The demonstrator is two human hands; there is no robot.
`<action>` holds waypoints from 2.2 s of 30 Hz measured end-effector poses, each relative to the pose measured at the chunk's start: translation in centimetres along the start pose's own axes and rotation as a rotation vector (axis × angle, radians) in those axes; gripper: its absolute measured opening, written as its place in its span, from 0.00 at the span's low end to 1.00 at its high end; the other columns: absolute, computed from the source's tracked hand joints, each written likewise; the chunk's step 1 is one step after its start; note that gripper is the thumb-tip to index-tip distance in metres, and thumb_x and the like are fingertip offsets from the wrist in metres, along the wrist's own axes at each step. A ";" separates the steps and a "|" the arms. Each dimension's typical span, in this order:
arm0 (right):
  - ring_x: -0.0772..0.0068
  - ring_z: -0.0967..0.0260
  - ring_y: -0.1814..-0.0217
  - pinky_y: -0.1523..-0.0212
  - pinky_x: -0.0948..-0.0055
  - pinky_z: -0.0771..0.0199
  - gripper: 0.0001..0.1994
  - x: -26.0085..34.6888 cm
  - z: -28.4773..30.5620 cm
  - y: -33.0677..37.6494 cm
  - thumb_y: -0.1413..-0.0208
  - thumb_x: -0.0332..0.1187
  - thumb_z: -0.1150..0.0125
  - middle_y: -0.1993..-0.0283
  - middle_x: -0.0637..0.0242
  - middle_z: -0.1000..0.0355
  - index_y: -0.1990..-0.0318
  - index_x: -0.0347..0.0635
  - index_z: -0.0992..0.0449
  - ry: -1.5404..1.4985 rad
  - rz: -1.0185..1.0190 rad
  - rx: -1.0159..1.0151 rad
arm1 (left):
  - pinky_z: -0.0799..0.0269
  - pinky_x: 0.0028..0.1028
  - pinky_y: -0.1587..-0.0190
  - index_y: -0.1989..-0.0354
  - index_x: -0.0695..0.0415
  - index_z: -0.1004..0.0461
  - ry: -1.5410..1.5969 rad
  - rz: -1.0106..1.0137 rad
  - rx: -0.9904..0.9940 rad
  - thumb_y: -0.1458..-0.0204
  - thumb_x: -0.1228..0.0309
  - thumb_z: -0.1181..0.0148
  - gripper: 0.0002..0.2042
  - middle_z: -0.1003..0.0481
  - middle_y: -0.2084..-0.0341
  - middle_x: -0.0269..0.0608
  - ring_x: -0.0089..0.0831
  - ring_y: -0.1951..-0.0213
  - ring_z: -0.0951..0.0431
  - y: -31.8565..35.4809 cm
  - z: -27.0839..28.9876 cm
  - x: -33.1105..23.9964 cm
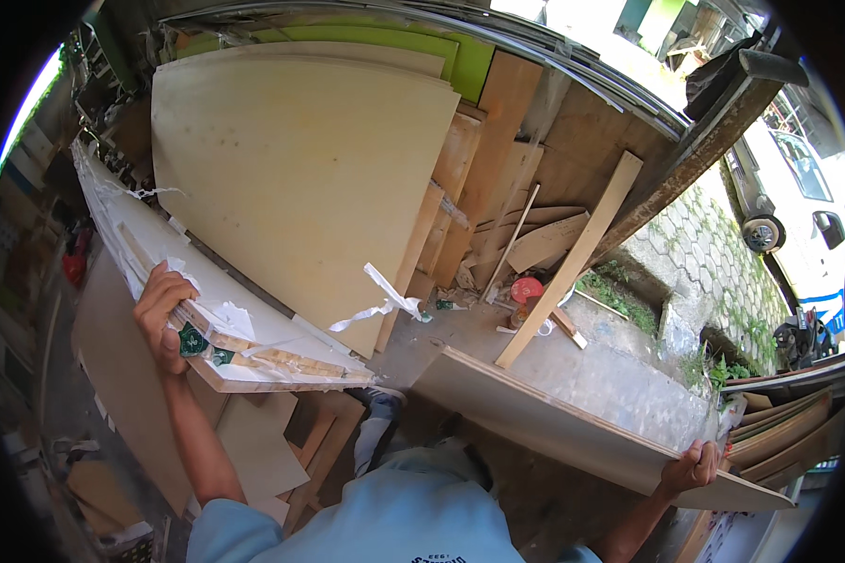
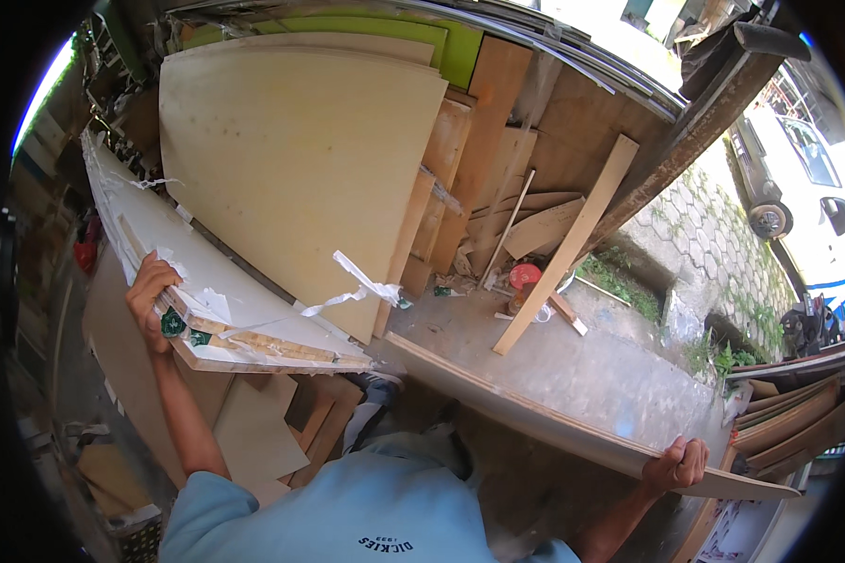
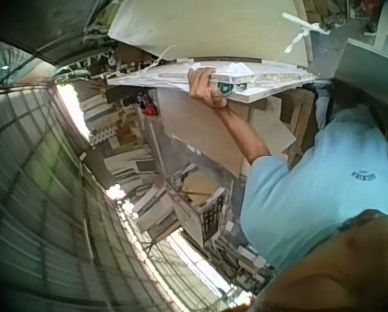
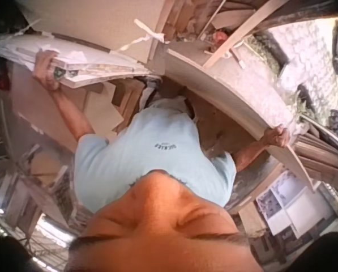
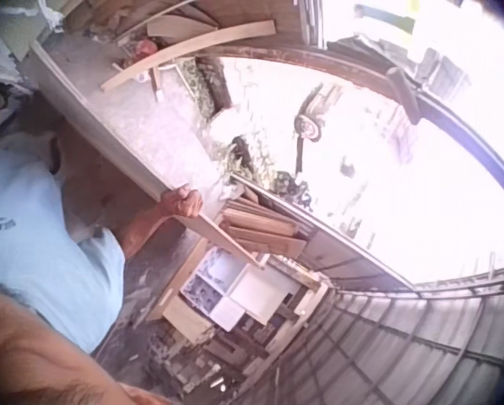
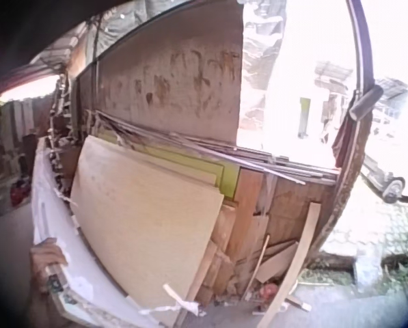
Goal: The person measures and marks a large board, hammers a guide strip onto a table, and then retrieves a large wooden panel from a stack.
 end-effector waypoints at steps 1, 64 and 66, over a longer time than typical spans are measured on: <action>0.52 0.49 0.80 0.75 0.55 0.48 0.15 -1.3 0.8 0.4 0.43 0.24 0.50 0.82 0.58 0.51 0.81 0.35 0.44 0.004 0.013 -0.002 | 0.39 0.55 0.38 0.75 0.71 0.28 0.003 -0.011 0.000 0.44 0.31 0.68 0.45 0.27 0.76 0.52 0.48 0.68 0.25 0.1 -0.1 0.0; 0.61 0.48 0.83 0.71 0.64 0.48 0.19 18.0 -14.5 -7.3 0.49 0.23 0.42 0.87 0.64 0.47 0.87 0.42 0.44 -0.054 -0.209 -0.303 | 0.33 0.40 0.50 0.73 0.65 0.22 -0.009 -0.024 0.205 0.38 0.50 0.49 0.26 0.22 0.71 0.53 0.48 0.62 0.25 -19.6 -23.5 5.3; 0.60 0.46 0.83 0.71 0.63 0.47 0.19 18.0 -15.1 -7.3 0.52 0.23 0.41 0.87 0.64 0.46 0.87 0.43 0.44 -0.053 -0.213 -0.284 | 0.33 0.41 0.48 0.72 0.65 0.21 -0.009 -0.014 0.257 0.38 0.51 0.50 0.26 0.21 0.68 0.54 0.49 0.60 0.24 -21.3 -25.6 6.2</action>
Point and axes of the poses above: each hand's wrist, its own y-axis away from the middle knuckle, its own z-axis out of the back of the hand, x = y × z, the point moved 6 cm from there along -y, towards the middle knuckle
